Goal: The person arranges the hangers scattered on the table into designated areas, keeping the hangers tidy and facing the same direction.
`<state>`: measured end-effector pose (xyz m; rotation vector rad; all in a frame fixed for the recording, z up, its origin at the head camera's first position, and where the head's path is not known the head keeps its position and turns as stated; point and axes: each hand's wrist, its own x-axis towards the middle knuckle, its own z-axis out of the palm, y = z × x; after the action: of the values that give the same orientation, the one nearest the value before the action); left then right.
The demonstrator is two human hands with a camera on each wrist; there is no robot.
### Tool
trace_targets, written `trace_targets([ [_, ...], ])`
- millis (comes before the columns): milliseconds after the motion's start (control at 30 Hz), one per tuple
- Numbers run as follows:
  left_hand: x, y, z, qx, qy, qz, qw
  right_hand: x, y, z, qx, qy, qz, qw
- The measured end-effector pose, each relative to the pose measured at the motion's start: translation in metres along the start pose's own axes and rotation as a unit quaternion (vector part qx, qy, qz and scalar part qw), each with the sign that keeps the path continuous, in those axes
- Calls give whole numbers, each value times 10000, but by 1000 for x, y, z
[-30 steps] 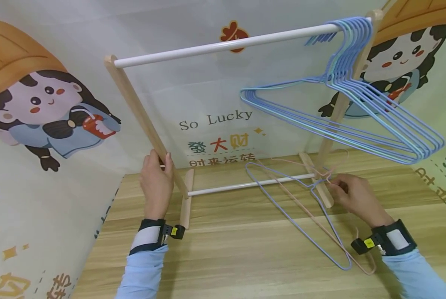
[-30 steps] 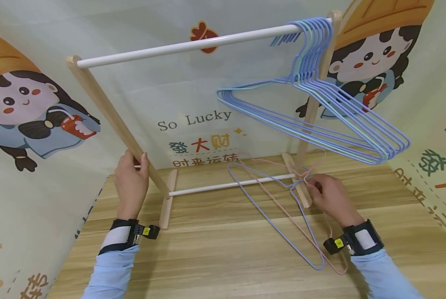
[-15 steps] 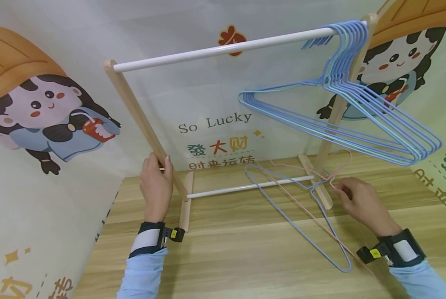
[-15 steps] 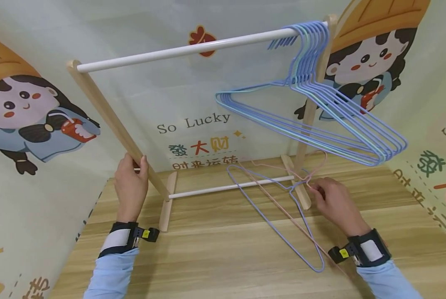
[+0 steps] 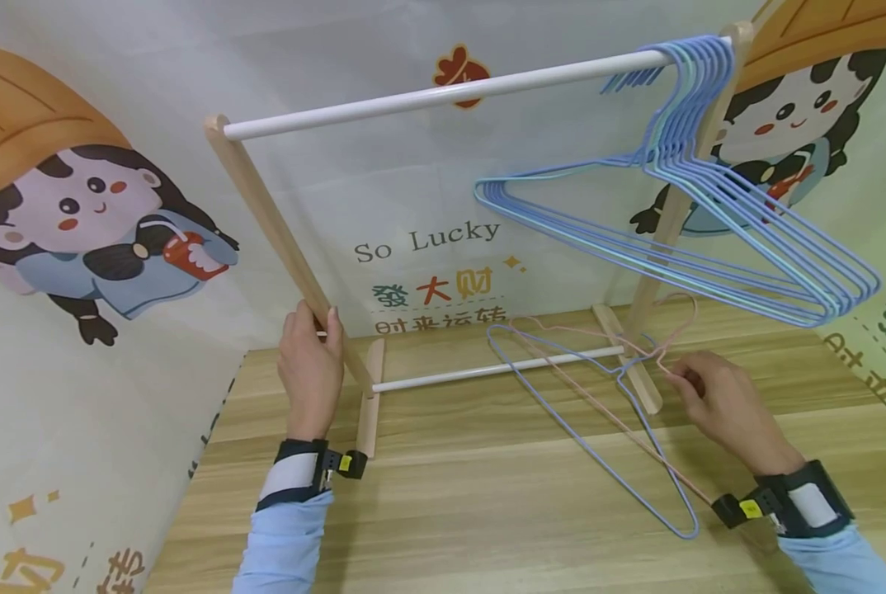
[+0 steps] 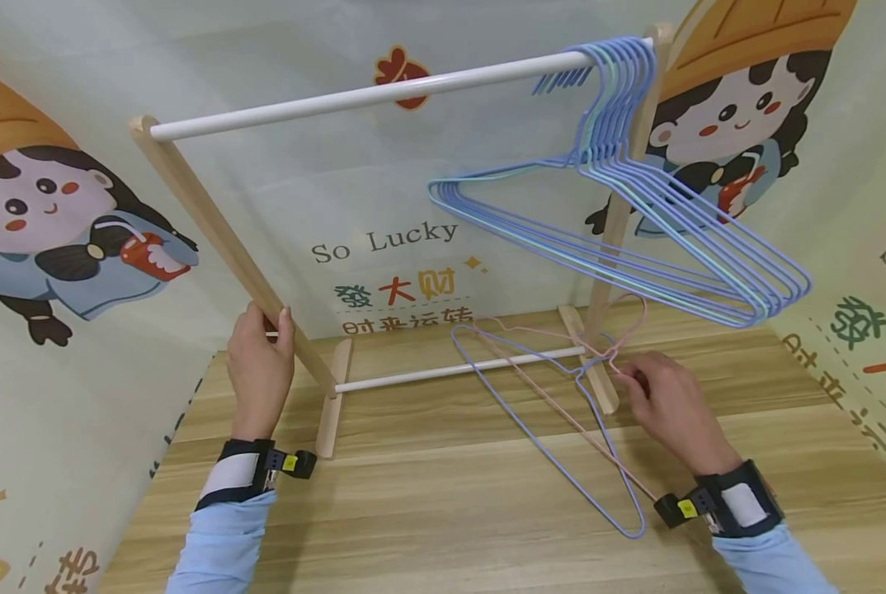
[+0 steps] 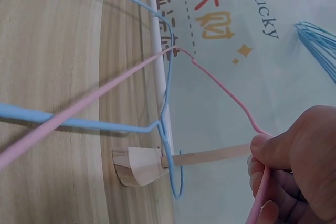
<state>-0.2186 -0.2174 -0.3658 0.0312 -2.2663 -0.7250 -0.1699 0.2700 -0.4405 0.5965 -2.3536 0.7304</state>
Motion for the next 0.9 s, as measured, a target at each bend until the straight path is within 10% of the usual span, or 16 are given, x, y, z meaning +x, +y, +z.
trace_targets([
  [900,0,0,0,4,17,-14,10000,25,-34,6,90,705,-892,9935],
])
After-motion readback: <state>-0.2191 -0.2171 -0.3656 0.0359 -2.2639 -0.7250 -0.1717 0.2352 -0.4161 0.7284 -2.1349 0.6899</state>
